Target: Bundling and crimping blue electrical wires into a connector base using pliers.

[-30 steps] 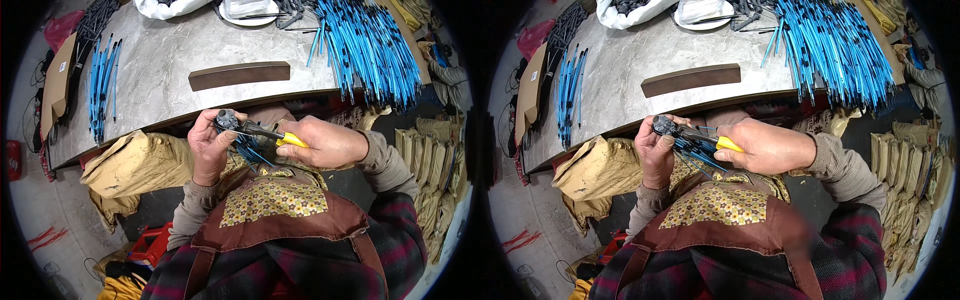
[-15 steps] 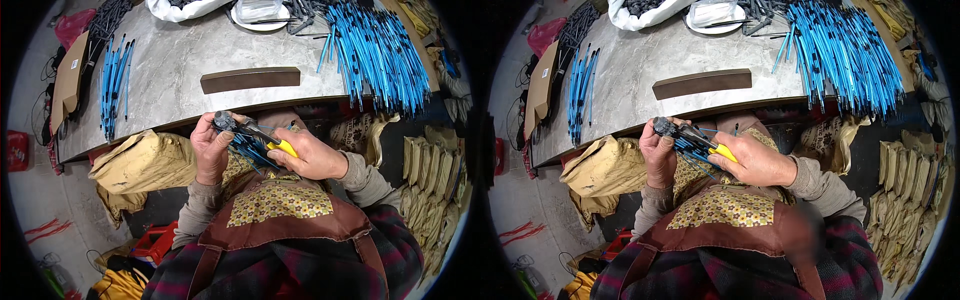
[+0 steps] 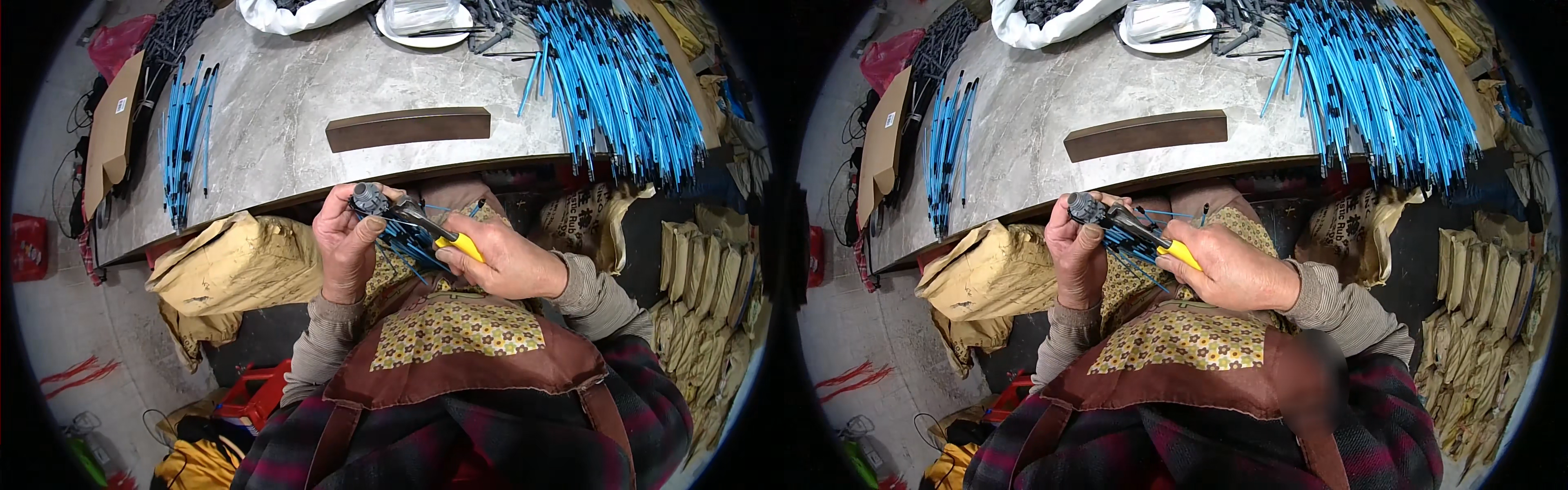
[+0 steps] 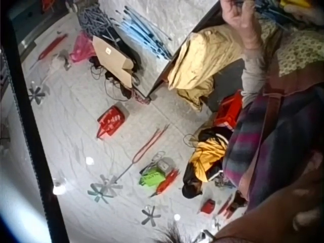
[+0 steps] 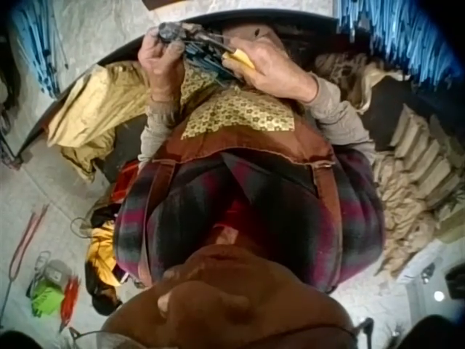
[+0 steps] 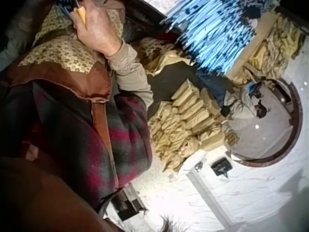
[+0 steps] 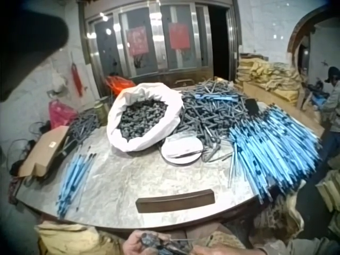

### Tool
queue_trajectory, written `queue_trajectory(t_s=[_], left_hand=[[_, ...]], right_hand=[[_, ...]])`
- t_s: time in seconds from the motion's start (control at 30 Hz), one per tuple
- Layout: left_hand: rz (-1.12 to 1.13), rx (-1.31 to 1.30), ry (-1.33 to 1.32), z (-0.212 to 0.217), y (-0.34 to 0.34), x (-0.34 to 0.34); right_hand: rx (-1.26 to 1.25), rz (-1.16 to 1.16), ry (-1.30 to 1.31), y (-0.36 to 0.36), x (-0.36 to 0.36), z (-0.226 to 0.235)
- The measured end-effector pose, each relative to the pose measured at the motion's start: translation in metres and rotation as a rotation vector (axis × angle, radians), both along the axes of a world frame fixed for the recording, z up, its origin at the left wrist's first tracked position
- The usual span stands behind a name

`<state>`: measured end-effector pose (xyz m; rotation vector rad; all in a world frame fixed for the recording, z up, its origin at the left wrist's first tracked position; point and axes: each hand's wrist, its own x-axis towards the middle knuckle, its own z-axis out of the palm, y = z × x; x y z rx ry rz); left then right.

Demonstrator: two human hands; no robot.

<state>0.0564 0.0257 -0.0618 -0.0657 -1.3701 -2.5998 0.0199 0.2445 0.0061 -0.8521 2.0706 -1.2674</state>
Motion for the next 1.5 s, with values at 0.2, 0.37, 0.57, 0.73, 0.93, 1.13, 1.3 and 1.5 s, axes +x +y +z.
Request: queue_trajectory(t_s=[0.2,0.37,0.57,0.73,0.93,1.13,1.3,1.5], left_hand=[[0.009,-0.036,-0.006,0.002,0.003,-0.003],[-0.010,-0.051,0.002,-0.001,-0.001,-0.005],[0.031,-0.039,-0.047,0.003,0.004,-0.007],[0.045,0.011,-0.018,0.007,0.007,-0.008],[0.070,-0.056,0.006,0.006,0.011,-0.004],[0.088,-0.196,0.053,0.009,0.015,0.001],[0.079,-0.286,0.089,0.010,0.013,0.004],[0.091,-0.305,0.084,0.011,0.015,0.006]], right_hand=[[0.020,-0.037,0.002,-0.003,0.006,-0.003],[0.070,-0.045,-0.142,-0.006,0.003,0.008],[-0.005,-0.036,-0.292,-0.006,-0.008,0.011],[-0.053,-0.066,-0.160,-0.006,0.001,-0.009],[-0.127,-0.129,-0.275,-0.009,0.012,-0.010],[-0.198,-0.182,-0.321,-0.010,0.019,-0.009],[-0.178,-0.172,-0.281,-0.009,0.023,-0.009],[-0.143,-0.163,-0.143,-0.008,0.026,-0.013]])
